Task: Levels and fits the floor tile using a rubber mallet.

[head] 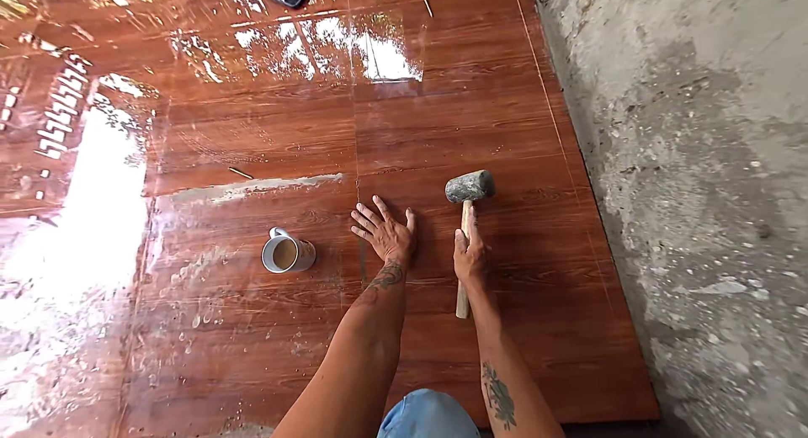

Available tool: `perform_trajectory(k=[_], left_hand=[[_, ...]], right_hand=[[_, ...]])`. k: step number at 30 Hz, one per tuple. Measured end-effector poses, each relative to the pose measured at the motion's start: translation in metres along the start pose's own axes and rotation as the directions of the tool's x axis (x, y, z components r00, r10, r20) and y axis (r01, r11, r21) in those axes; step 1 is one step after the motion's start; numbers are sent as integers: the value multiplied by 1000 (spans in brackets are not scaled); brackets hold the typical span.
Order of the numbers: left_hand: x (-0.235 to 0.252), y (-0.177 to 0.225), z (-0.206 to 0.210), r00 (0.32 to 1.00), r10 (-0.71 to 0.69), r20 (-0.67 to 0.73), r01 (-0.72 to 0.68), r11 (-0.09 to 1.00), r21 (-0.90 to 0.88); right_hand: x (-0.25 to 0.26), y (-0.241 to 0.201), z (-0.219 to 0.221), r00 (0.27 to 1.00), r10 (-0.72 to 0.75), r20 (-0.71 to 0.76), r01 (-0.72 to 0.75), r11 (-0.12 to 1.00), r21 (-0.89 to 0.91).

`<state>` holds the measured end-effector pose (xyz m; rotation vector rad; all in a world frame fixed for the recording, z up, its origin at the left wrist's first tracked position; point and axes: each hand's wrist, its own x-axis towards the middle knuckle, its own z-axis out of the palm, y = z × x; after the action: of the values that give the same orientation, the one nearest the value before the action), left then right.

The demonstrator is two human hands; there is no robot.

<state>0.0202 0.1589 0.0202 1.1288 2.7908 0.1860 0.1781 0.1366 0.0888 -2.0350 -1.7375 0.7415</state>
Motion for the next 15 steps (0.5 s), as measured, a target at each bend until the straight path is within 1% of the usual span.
perform_trajectory(k=[2,4,8,12,13,14,15], left_hand=[[-2,0,-2,1000,3,14,-3,1000,14],[-2,2,-2,1000,3,16,-3,1000,17],[-2,2,-1,1000,0,11,0,1000,27],[-3,1,0,1000,1,19,-2,1000,30],[-3,1,-1,999,31,12,-31,999,22],[-1,2,-2,995,99,-2,-99,995,0],[3,6,-4,979,201,-19,-201,979,-39]], right_hand=[[-1,-1,-3,999,-12,-47,13,999,35],[-5,6,6,993,-23,-114,25,1000,14],[-4,23,11,999,37,-27,-38,998,-45],[-5,24,13,997,78,-28,-80,993,-85],[-6,23,14,996,82,-25,-84,993,-85],[-6,23,14,997,78,-25,-80,993,-82],[-6,24,14,997,70,-34,-73,994,-84]])
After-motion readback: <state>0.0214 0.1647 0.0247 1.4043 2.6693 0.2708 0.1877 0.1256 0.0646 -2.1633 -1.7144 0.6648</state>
